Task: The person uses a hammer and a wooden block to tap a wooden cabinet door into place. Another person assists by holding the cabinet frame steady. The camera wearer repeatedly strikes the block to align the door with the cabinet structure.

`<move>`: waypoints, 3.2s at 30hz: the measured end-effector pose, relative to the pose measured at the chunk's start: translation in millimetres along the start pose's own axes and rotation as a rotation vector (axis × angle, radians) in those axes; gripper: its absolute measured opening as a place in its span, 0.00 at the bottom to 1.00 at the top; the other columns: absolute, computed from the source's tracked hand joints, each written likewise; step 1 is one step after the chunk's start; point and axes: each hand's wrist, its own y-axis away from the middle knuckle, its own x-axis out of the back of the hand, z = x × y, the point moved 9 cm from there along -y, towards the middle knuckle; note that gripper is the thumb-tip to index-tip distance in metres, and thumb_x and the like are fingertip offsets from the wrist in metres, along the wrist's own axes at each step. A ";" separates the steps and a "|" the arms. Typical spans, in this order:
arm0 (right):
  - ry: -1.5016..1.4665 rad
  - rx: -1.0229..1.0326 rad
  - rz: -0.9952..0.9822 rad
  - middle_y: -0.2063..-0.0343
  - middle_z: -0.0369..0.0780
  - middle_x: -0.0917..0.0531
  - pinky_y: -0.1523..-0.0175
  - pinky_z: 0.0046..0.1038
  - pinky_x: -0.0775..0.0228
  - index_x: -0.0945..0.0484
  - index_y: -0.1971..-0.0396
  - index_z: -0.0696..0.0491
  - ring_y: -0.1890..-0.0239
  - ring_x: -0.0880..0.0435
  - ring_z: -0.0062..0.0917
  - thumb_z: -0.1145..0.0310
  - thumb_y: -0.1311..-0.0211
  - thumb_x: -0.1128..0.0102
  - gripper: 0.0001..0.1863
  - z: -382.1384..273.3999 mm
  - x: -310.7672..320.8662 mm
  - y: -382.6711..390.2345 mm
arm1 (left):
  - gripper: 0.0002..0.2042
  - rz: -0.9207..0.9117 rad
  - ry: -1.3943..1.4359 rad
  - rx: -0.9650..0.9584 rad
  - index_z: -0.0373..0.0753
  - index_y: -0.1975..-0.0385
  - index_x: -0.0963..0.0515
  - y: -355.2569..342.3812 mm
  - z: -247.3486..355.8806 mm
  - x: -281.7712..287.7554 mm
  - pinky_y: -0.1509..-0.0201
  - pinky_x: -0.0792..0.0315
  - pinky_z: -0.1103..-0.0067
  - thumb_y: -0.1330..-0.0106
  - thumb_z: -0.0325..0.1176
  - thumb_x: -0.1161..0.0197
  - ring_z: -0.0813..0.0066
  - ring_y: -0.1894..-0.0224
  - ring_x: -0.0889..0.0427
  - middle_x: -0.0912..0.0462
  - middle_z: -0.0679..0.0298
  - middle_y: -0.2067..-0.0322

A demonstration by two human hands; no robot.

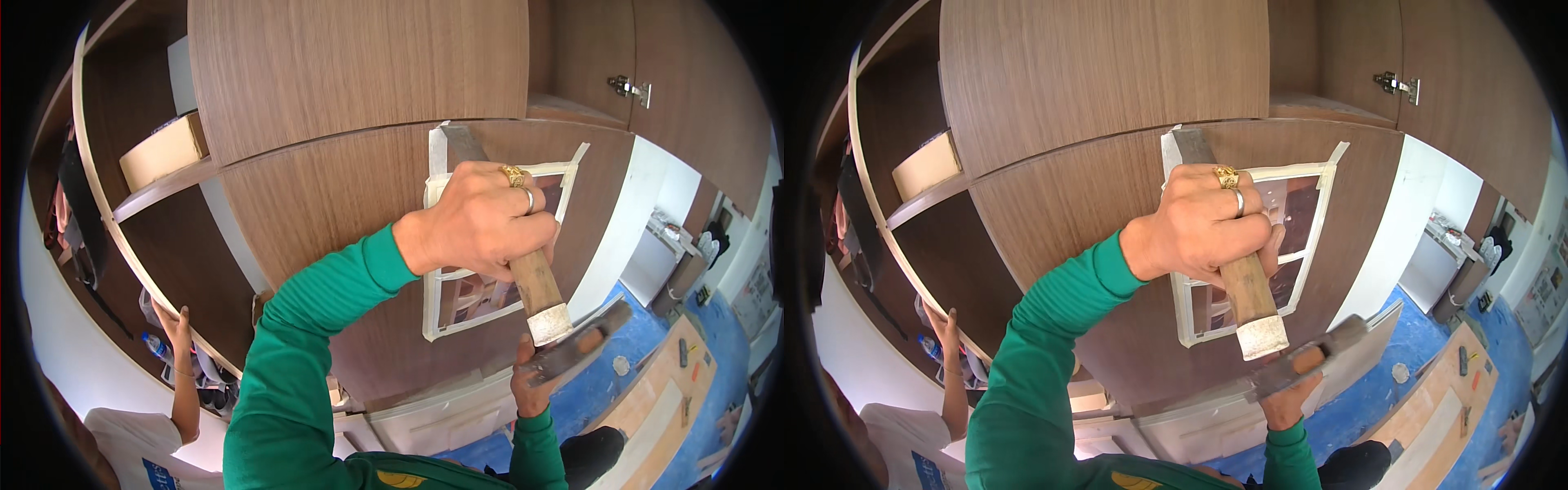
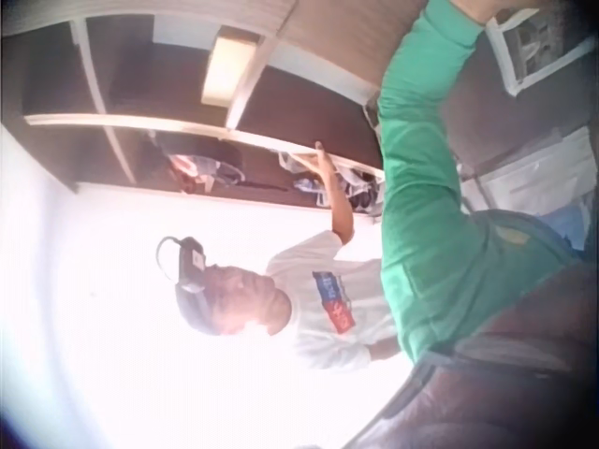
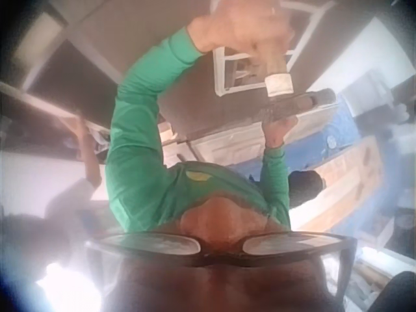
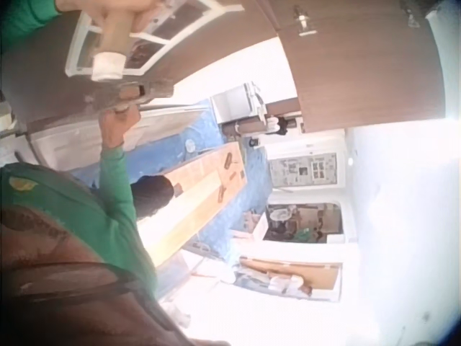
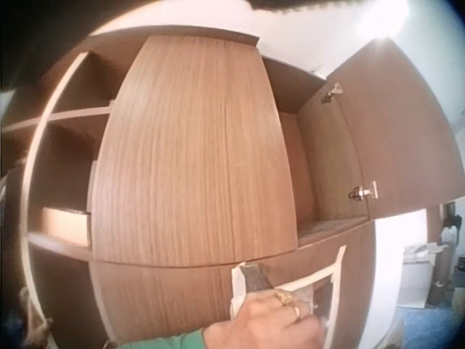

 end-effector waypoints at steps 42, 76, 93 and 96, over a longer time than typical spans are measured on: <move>-0.076 -0.373 -0.112 0.79 0.34 0.20 0.69 0.27 0.29 0.23 0.72 0.60 0.76 0.23 0.19 0.74 0.38 0.27 0.11 68.8 49.9 70.6 | 0.16 -0.027 0.003 -0.073 0.42 0.84 0.29 2.0 31.2 24.0 0.82 0.37 0.79 0.55 0.35 0.23 0.73 0.83 0.32 0.38 0.69 0.83; 0.034 -0.307 -0.197 0.81 0.36 0.22 0.72 0.26 0.34 0.19 0.71 0.60 0.79 0.26 0.17 0.71 0.35 0.27 0.10 44.4 22.7 78.6 | 0.16 -0.089 -0.101 -0.032 0.42 0.79 0.23 17.7 15.5 20.6 0.79 0.36 0.77 0.60 0.43 0.24 0.74 0.79 0.27 0.32 0.69 0.80; 0.212 -0.029 -0.175 0.80 0.43 0.15 0.68 0.31 0.23 0.16 0.71 0.62 0.78 0.17 0.27 0.72 0.40 0.28 0.09 -47.3 23.4 43.6 | 0.17 -0.067 -0.022 -0.019 0.43 0.82 0.29 20.7 15.1 27.8 0.80 0.39 0.77 0.64 0.43 0.27 0.73 0.81 0.31 0.35 0.69 0.80; 0.221 -0.024 -0.185 0.80 0.44 0.15 0.68 0.31 0.23 0.16 0.71 0.62 0.79 0.17 0.27 0.72 0.41 0.28 0.08 -44.7 21.2 45.8 | 0.17 -0.057 -0.023 -0.024 0.43 0.82 0.28 21.8 14.4 28.0 0.80 0.38 0.79 0.63 0.43 0.27 0.74 0.80 0.30 0.35 0.69 0.80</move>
